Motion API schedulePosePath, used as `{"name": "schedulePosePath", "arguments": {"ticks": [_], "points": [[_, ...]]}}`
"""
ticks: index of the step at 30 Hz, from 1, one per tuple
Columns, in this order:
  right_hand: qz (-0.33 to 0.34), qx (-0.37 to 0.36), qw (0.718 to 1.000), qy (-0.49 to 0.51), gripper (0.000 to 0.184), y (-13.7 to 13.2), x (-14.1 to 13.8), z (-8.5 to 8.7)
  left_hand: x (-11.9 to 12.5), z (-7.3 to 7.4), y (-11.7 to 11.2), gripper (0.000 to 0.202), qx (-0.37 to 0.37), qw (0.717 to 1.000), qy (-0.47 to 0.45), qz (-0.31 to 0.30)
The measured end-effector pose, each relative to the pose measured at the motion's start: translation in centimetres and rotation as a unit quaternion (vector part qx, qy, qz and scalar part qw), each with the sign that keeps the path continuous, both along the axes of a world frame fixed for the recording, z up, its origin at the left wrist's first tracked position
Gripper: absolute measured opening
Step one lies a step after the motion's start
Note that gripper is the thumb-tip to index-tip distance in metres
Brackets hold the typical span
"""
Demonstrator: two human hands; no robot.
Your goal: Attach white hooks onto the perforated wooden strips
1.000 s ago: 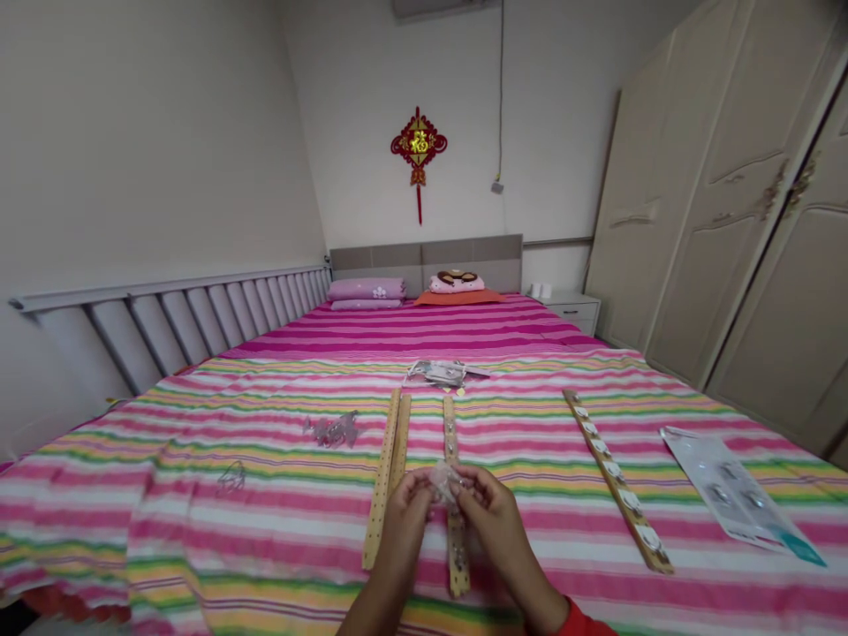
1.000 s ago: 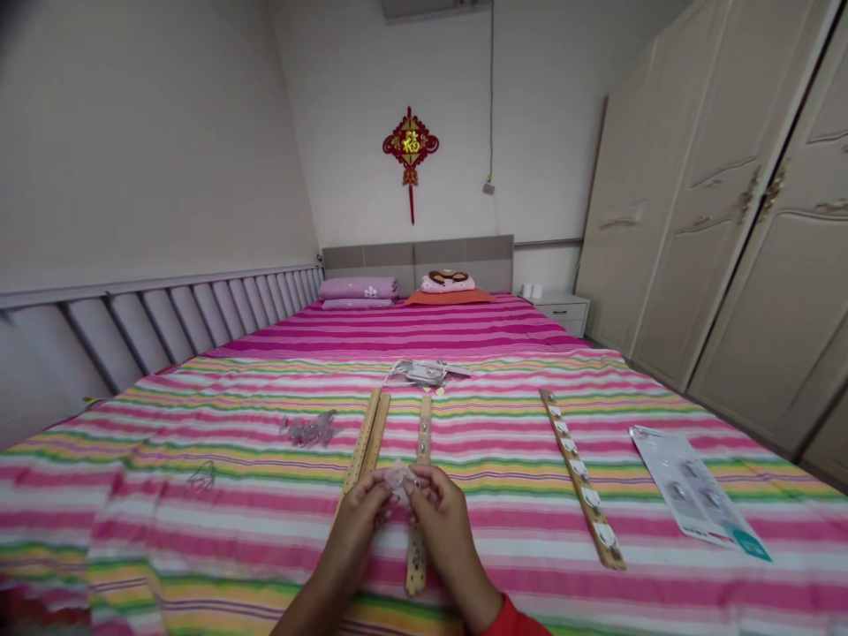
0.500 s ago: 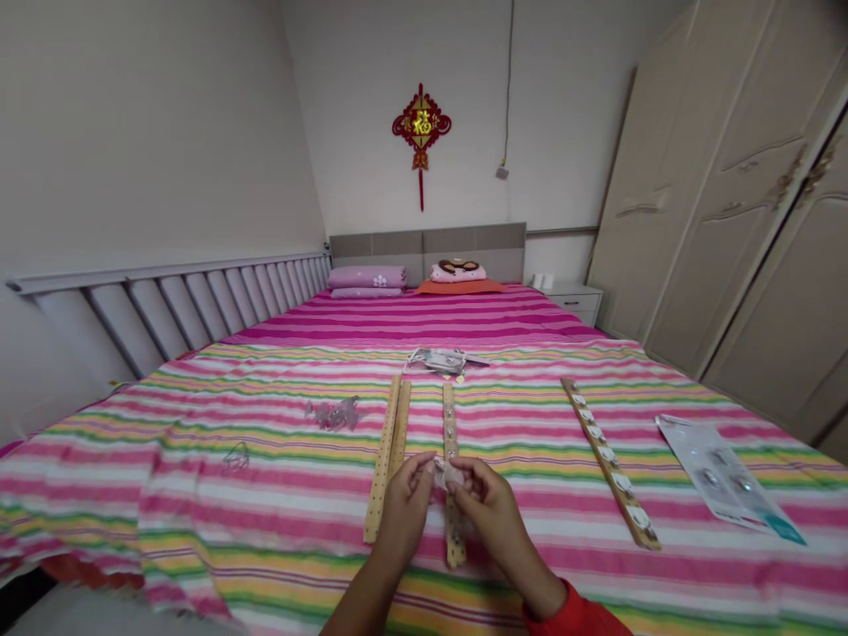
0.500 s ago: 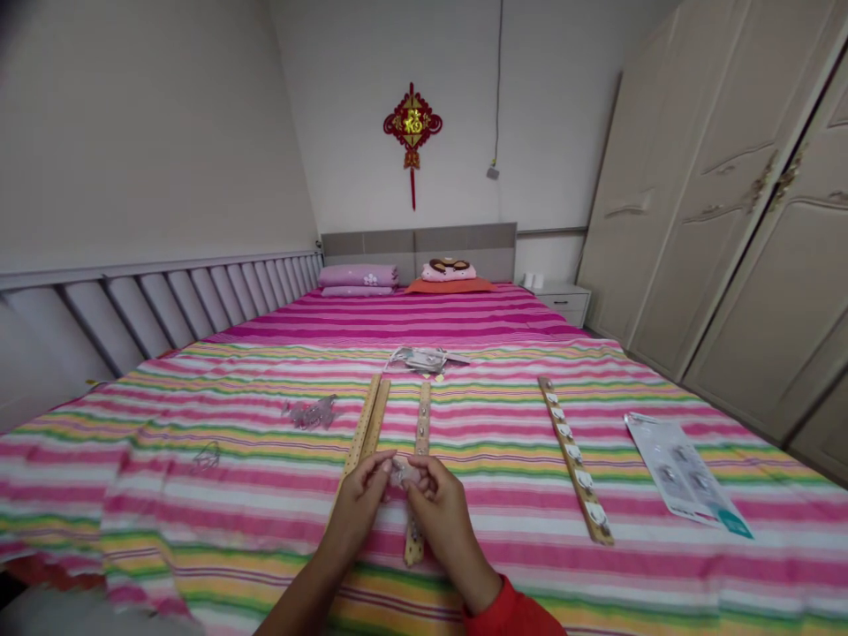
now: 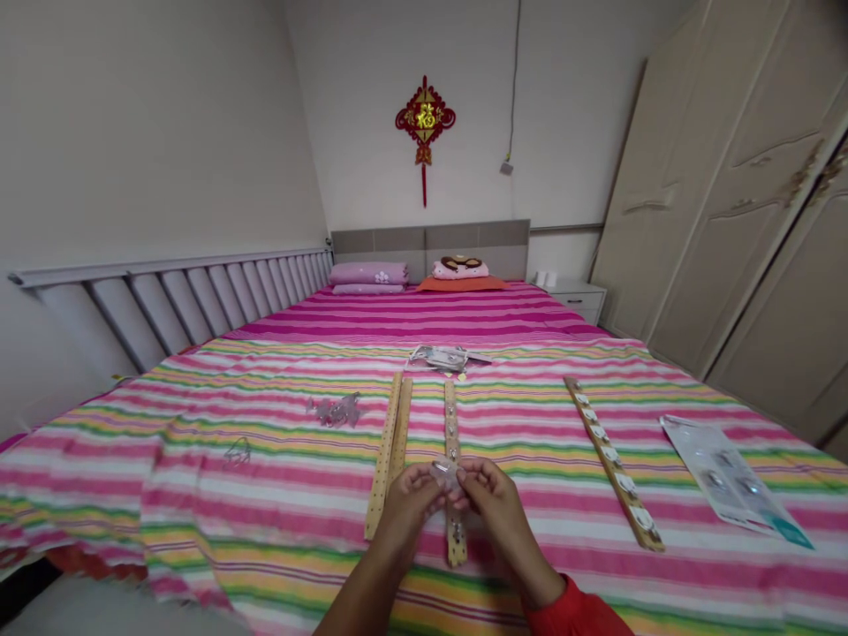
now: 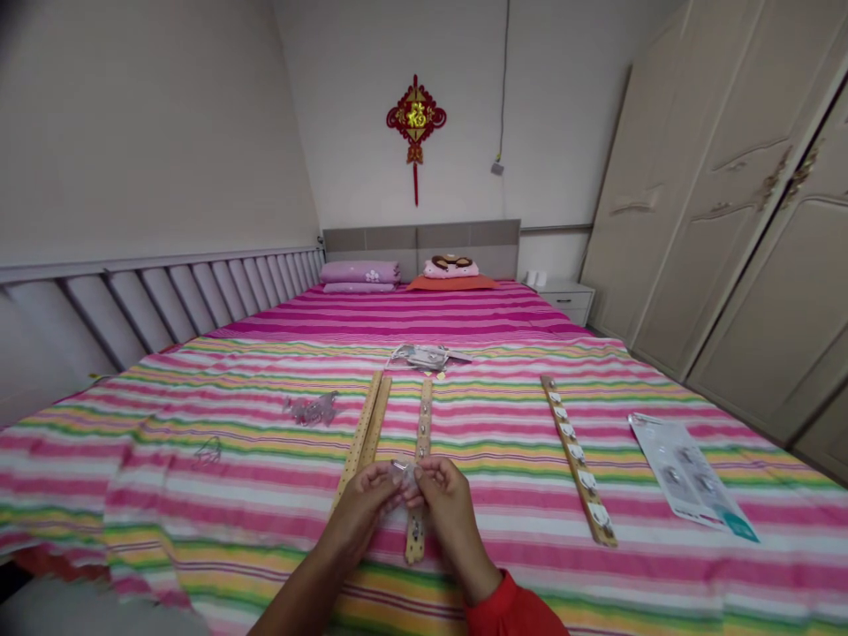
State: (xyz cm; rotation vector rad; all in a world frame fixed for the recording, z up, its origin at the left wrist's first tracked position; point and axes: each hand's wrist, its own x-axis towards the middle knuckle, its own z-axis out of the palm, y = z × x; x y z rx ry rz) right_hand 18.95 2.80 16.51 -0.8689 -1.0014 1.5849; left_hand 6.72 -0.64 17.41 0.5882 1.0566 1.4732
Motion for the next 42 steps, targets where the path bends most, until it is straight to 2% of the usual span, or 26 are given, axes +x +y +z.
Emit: {"name": "schedulePosePath", "arguments": {"ticks": [3, 7, 13, 16, 21, 26, 33, 38, 42], "points": [[0.005, -0.004, 1.000, 0.002, 0.045, 0.2, 0.1, -0.3, 0.0, -0.4, 0.2, 0.044, -0.017, 1.000, 0.016, -0.008], [0.004, 0.031, 0.999, -0.012, 0.041, 1.1, 0.8, -0.3, -0.6, -0.2, 0.8, 0.046, -0.022, 0.996, 0.077, -0.037], [0.051, 0.080, 0.994, -0.054, 0.035, 3.0, 1.5, -0.5, -1.7, 0.1, 2.0, 0.035, 0.070, 0.961, 0.262, -0.045], [0.055, 0.087, 0.993, -0.060, 0.035, 4.1, 1.6, -0.5, -1.8, 0.0, 2.9, 0.031, 0.079, 0.958, 0.264, -0.076], [0.057, 0.078, 0.993, -0.062, 0.040, 6.4, 1.3, -0.2, -1.8, -0.1, 5.2, 0.035, 0.021, 0.967, 0.235, -0.100], [0.024, 0.040, 0.998, -0.053, 0.045, 9.7, 0.8, -0.5, -2.3, 0.0, 8.8, 0.035, -0.020, 0.973, 0.211, -0.088], [0.021, 0.032, 0.997, -0.065, 0.035, 14.9, -0.4, -1.2, -3.0, -0.3, 15.8, 0.033, 0.004, 0.981, 0.195, -0.023], [-0.012, 0.054, 0.994, -0.093, 0.030, 19.9, -1.2, -0.9, -3.0, 0.4, 21.1, 0.023, 0.029, 0.975, 0.217, -0.023], [-0.030, 0.056, 0.992, -0.112, 0.026, 23.7, -1.5, -1.6, -2.9, 0.2, 24.5, 0.011, 0.024, 0.965, 0.260, -0.008]]}}
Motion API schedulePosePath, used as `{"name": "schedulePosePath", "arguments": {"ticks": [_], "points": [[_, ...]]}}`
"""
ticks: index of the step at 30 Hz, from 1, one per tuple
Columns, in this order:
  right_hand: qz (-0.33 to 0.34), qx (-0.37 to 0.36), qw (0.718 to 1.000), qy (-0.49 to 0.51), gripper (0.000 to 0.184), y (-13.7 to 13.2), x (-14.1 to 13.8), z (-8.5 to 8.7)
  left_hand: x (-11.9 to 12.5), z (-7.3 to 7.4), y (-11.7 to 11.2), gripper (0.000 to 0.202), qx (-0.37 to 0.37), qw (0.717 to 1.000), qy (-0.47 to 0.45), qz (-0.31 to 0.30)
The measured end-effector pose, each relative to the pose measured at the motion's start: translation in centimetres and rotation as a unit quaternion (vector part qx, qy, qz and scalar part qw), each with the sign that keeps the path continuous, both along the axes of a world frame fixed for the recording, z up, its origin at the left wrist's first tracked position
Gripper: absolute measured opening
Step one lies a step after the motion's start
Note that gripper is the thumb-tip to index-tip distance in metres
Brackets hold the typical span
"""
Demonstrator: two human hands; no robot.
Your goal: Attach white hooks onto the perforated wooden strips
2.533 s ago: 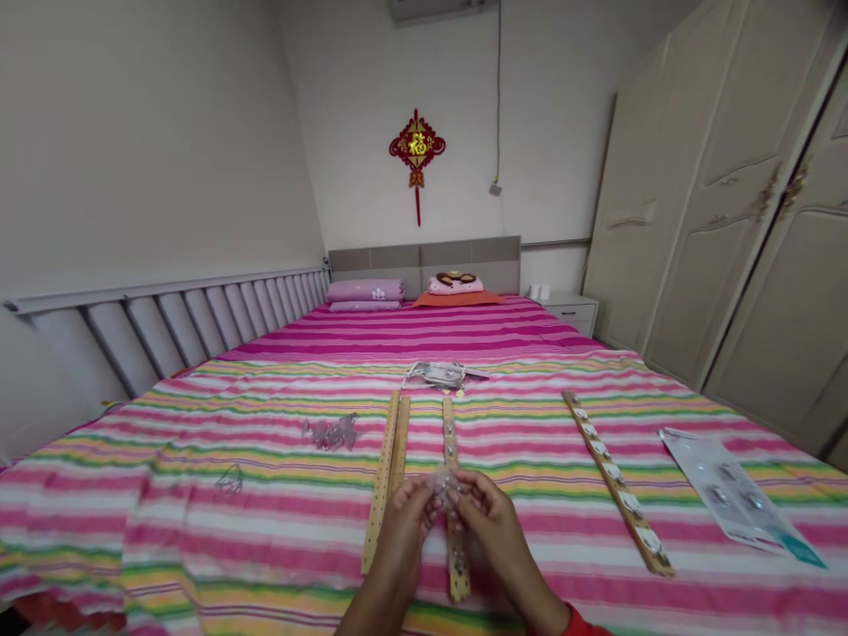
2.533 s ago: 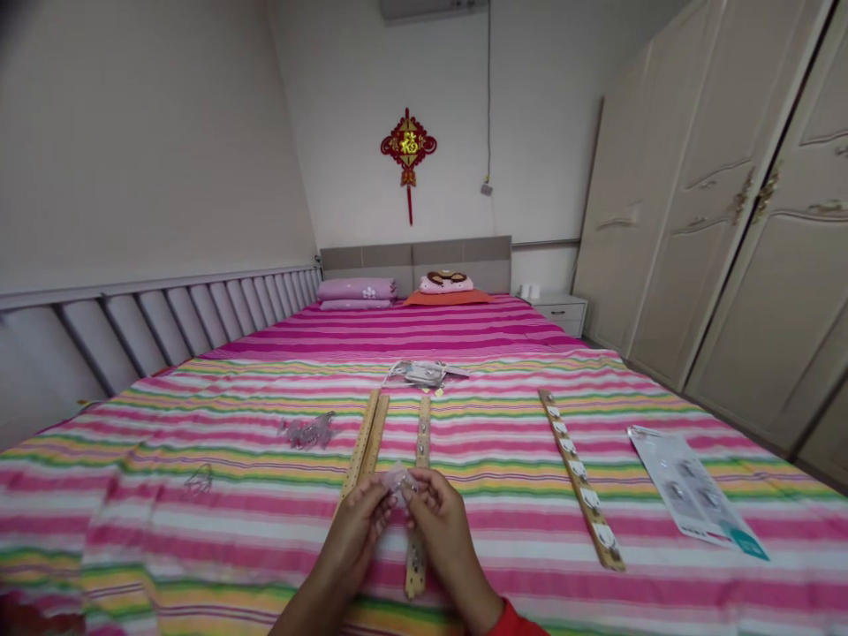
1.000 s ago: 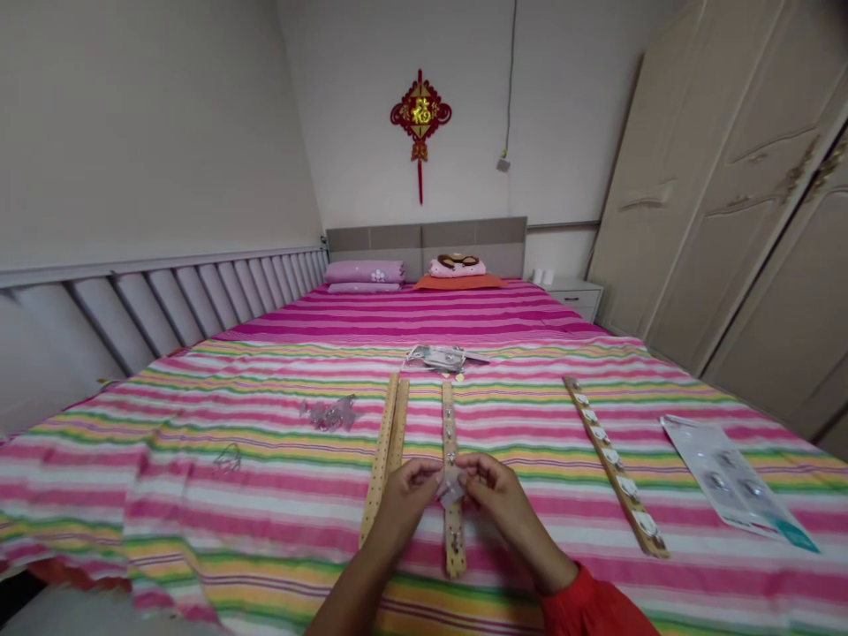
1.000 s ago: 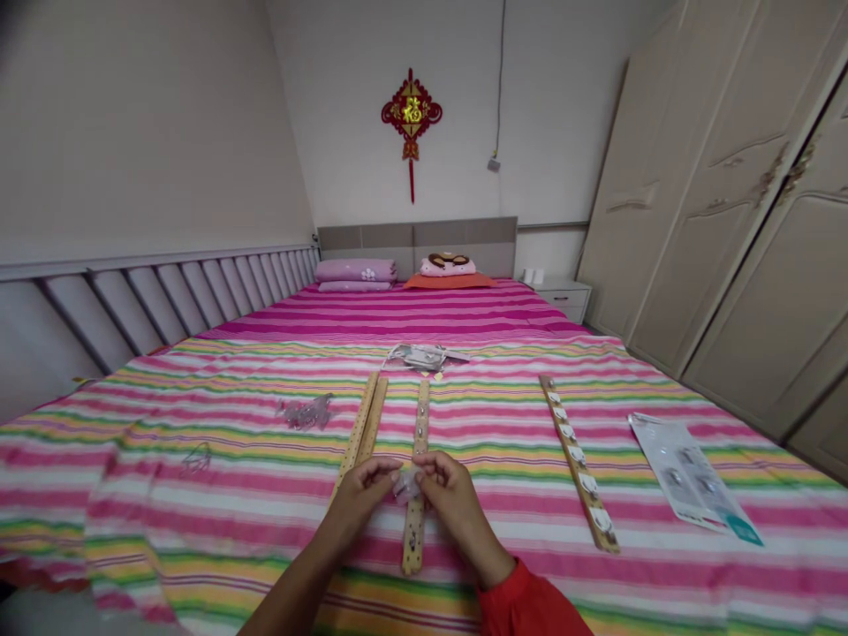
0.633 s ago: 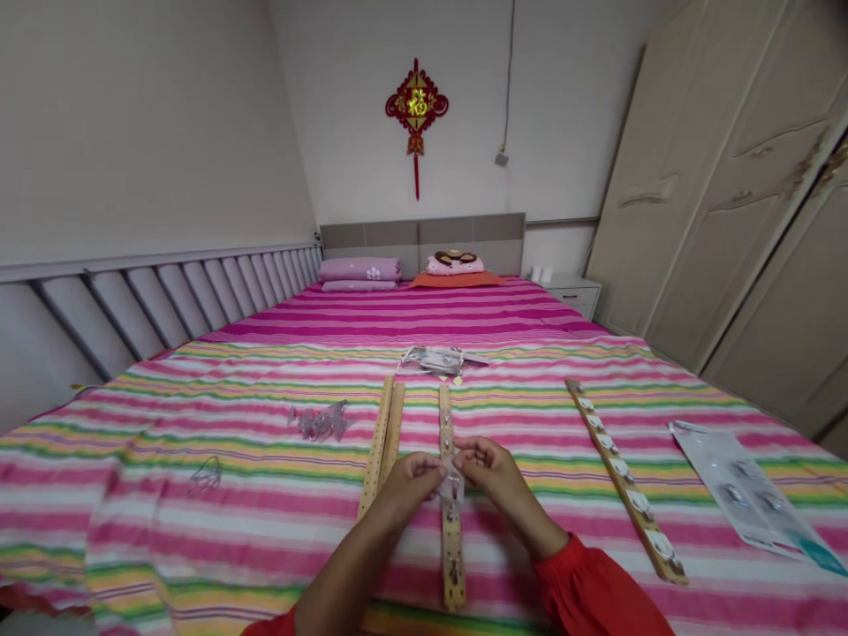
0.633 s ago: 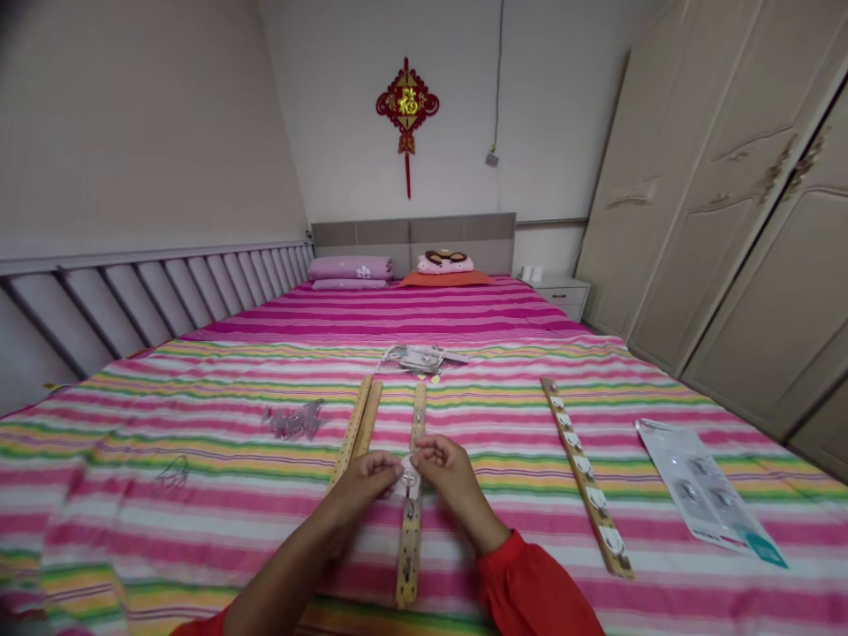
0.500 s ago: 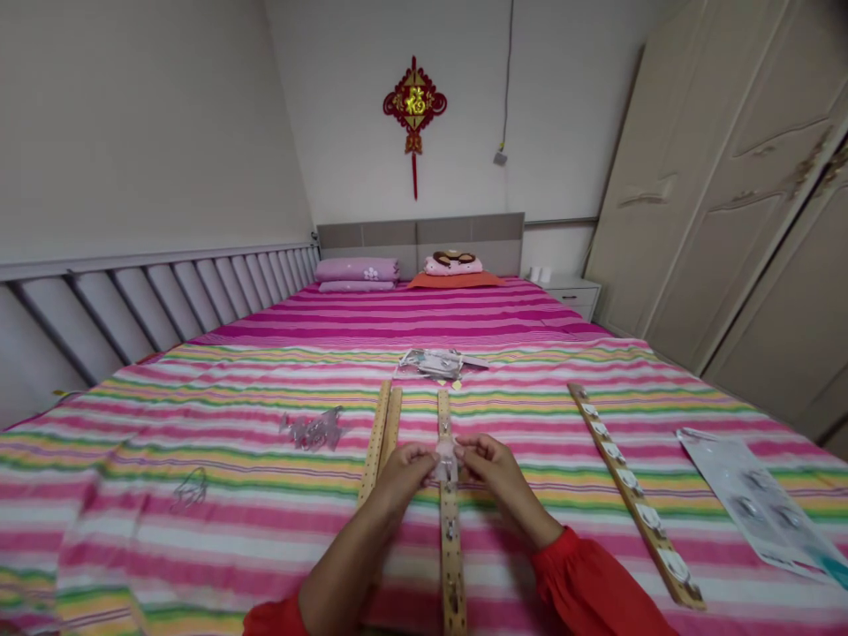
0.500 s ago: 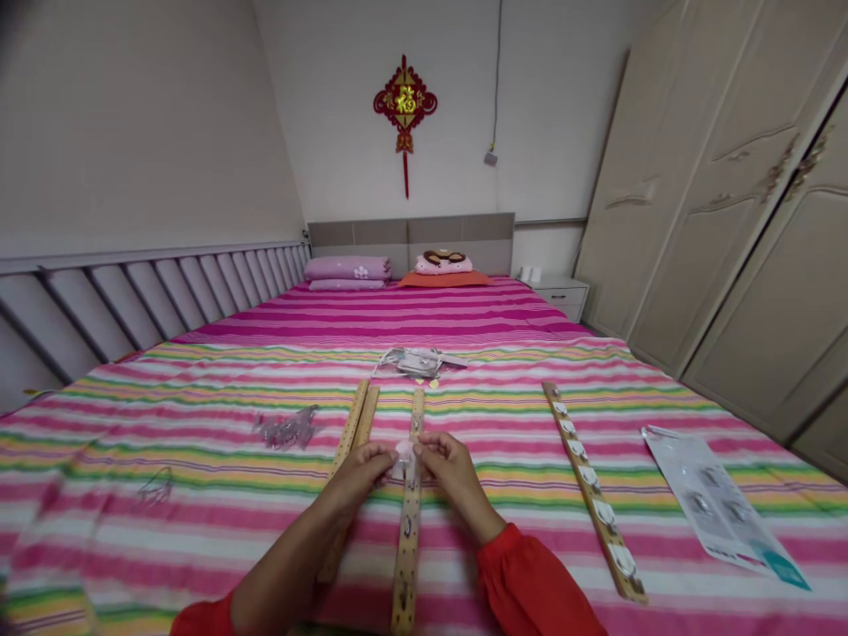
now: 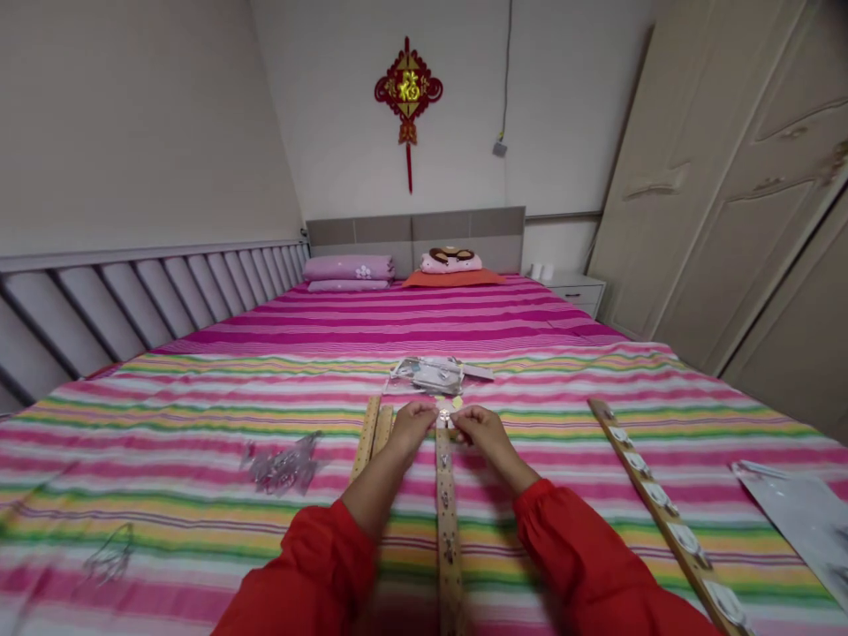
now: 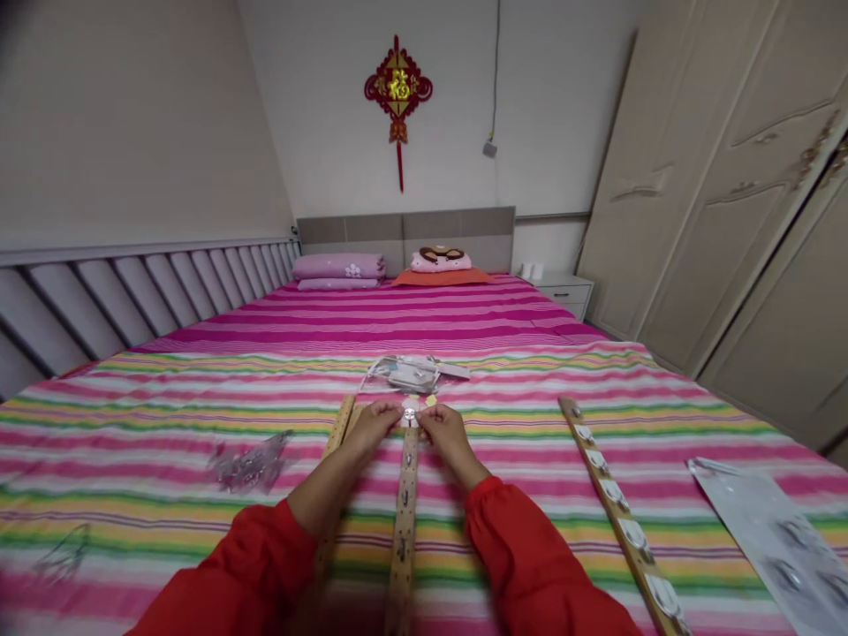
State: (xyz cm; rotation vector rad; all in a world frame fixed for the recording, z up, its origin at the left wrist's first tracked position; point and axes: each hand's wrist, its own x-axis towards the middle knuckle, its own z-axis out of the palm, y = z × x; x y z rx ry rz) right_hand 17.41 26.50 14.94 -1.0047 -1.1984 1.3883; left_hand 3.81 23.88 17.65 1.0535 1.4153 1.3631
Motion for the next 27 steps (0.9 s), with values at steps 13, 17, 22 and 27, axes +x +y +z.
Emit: {"name": "schedulePosePath", "arguments": {"ticks": [13, 17, 22, 27], "points": [[-0.054, 0.007, 0.997, -0.048, 0.021, 4.0, -1.7, -5.4, -0.5, -5.2, 4.5, 0.012, -0.060, 0.993, 0.089, 0.049], [-0.062, 0.007, 0.996, -0.068, 0.019, 4.6, -1.8, -6.2, -0.7, -6.2, 5.2, 0.011, -0.066, 0.990, 0.115, 0.052], [-0.070, 0.011, 0.994, -0.086, 0.019, 4.9, -2.0, -6.8, -1.0, -6.9, 5.4, 0.011, -0.067, 0.986, 0.148, 0.049], [-0.074, 0.013, 0.993, -0.094, 0.016, 4.8, -1.9, -7.2, -1.1, -7.5, 5.4, 0.009, -0.064, 0.983, 0.164, 0.058]]}}
